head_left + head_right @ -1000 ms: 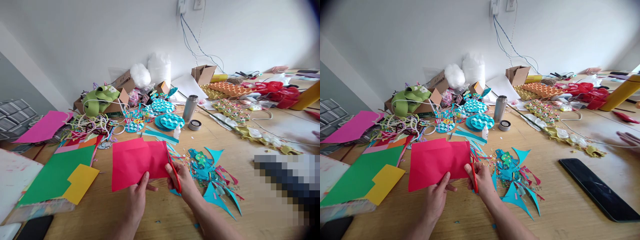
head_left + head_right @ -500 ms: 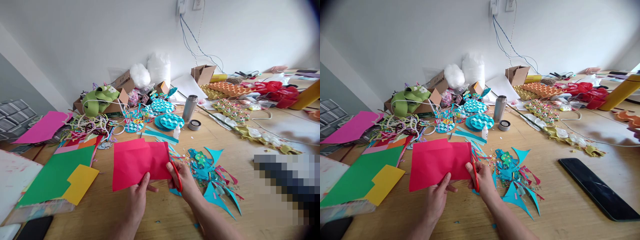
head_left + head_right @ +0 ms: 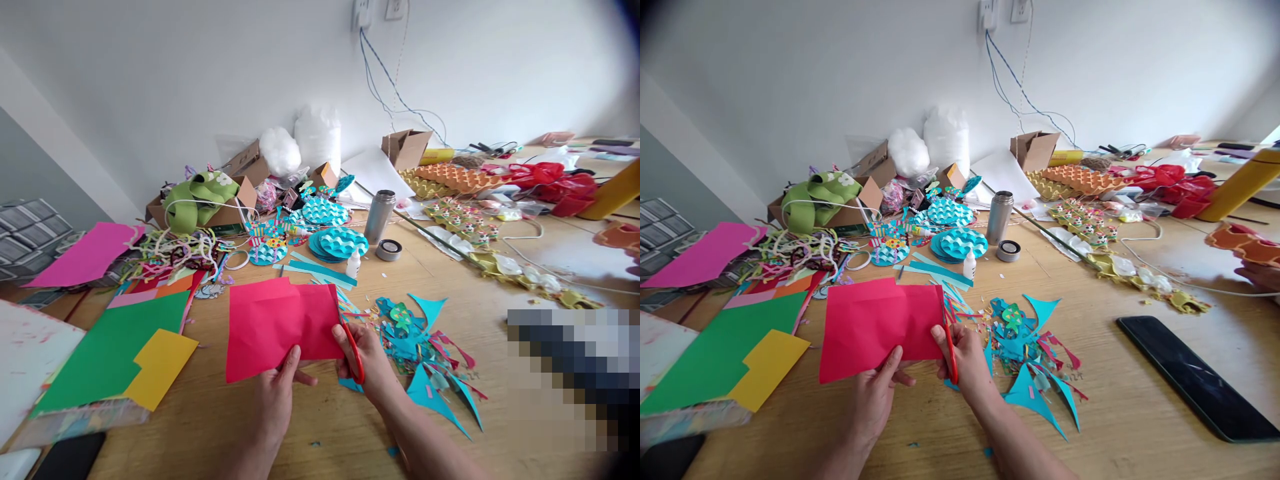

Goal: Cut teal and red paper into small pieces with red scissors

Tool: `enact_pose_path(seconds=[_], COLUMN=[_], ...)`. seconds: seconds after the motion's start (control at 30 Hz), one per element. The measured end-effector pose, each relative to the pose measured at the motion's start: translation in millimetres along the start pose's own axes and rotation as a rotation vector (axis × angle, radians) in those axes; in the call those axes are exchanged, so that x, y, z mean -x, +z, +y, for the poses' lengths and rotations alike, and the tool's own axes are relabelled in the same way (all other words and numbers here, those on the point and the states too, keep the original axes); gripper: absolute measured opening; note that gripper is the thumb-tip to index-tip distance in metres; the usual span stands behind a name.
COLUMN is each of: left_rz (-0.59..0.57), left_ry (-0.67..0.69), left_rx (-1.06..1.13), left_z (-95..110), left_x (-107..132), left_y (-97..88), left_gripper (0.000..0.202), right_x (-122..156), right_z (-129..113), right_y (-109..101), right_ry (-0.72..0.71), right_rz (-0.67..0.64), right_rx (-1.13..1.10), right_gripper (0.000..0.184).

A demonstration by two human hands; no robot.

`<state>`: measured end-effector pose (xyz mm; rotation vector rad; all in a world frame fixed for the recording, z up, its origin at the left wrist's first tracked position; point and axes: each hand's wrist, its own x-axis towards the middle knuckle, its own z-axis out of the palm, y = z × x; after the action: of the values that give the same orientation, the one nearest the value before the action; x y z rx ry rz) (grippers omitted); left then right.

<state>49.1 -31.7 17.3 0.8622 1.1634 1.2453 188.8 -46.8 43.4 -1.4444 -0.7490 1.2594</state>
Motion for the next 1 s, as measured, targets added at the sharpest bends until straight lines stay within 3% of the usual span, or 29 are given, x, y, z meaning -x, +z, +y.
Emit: enact_pose_path(seconds=[0.1, 0.37, 0.8, 1.0], left_rz=[-0.056, -0.052, -0.146, -0.128], left_ry=[-0.046, -0.029, -0.102, -0.117], left_rx=[0.005, -0.027, 0.049, 0.031], left_z=[0.0, -3.8, -4.7, -5.2], left_x=[0.1, -0.4, -0.5, -0.8], left_y=[0.1, -2.2, -2.3, -3.0], left_gripper=[0.050, 0.048, 0.056, 0.053], right_x=[-1.9, -5.2, -4.1, -6.6], right_z=[1.5, 2.7, 2.4, 6.4], right_y=[-1.0, -4.2, -3.8, -6.4], right_ry=[-0.014, -0.027, -0.014, -0.046], right_rz=[-0.002, -0.024, -0.015, -0.030], right_rx=[0.018, 0.015, 0.006, -0.049], right_gripper=[0.053, 0.053, 0.052, 0.050])
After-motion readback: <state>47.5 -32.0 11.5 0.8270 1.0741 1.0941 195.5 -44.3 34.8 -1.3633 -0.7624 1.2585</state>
